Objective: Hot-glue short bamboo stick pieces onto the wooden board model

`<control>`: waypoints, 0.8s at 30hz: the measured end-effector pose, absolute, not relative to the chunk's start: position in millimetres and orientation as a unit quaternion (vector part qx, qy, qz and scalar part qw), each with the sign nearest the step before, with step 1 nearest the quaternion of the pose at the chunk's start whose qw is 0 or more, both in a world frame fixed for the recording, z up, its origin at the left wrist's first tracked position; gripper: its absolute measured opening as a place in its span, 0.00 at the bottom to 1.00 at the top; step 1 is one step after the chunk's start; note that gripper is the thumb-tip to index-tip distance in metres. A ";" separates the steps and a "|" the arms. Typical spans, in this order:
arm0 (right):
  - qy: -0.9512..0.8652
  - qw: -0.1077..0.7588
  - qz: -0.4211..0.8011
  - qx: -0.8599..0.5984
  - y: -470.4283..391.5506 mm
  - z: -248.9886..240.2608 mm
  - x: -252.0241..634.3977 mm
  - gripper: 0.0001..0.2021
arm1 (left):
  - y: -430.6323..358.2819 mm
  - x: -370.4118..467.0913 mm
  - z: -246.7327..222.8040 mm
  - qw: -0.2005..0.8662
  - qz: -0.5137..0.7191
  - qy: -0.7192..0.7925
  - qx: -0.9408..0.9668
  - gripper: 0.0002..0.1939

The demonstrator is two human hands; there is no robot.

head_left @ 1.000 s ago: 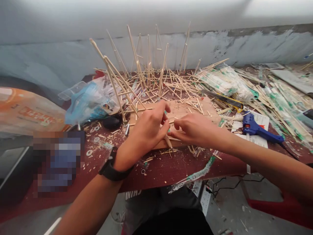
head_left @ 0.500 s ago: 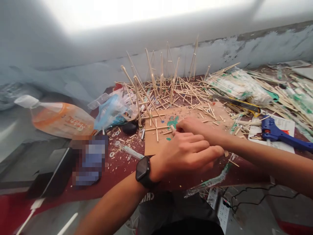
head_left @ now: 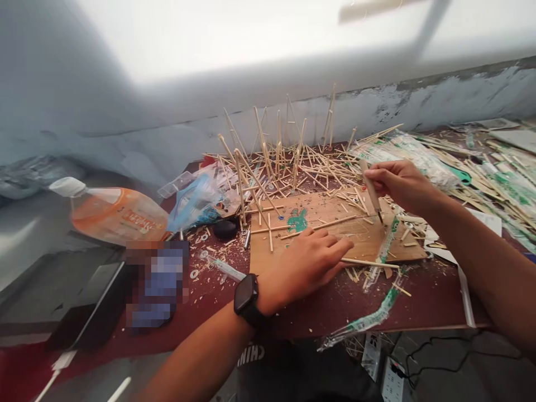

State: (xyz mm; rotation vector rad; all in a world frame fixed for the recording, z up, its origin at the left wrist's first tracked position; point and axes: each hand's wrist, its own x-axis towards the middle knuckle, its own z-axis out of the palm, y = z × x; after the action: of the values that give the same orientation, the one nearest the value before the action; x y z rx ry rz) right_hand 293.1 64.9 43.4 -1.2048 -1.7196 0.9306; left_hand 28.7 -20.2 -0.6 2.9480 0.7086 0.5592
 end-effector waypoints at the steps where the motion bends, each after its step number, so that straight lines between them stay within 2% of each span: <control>1: -0.674 0.423 0.378 -0.473 66.9 40.7 295.3 0.25 | -19.4 29.4 -1.1 0.033 0.177 0.227 0.957 0.08; 8: -0.637 0.488 0.414 -0.431 75.7 25.4 300.7 0.18 | -11.7 29.7 -5.2 0.063 0.173 0.272 0.944 0.11; 12: -0.601 0.517 0.438 -0.424 78.9 21.5 301.3 0.18 | -6.6 26.2 -5.1 0.055 0.184 0.344 0.919 0.12; 18: -0.619 0.486 0.471 -0.399 74.5 16.8 292.6 0.19 | -5.5 27.7 -6.7 0.035 0.196 0.386 0.901 0.13; 24: -0.645 0.465 0.498 -0.346 61.8 18.0 275.8 0.12 | -2.9 24.5 -13.0 0.074 0.242 0.388 0.886 0.15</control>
State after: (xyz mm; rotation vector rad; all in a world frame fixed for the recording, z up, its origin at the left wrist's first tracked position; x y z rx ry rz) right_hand 275.8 61.8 18.0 -0.8502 -1.5842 1.2217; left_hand 24.5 -2.9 -13.0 2.6601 1.1642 0.7258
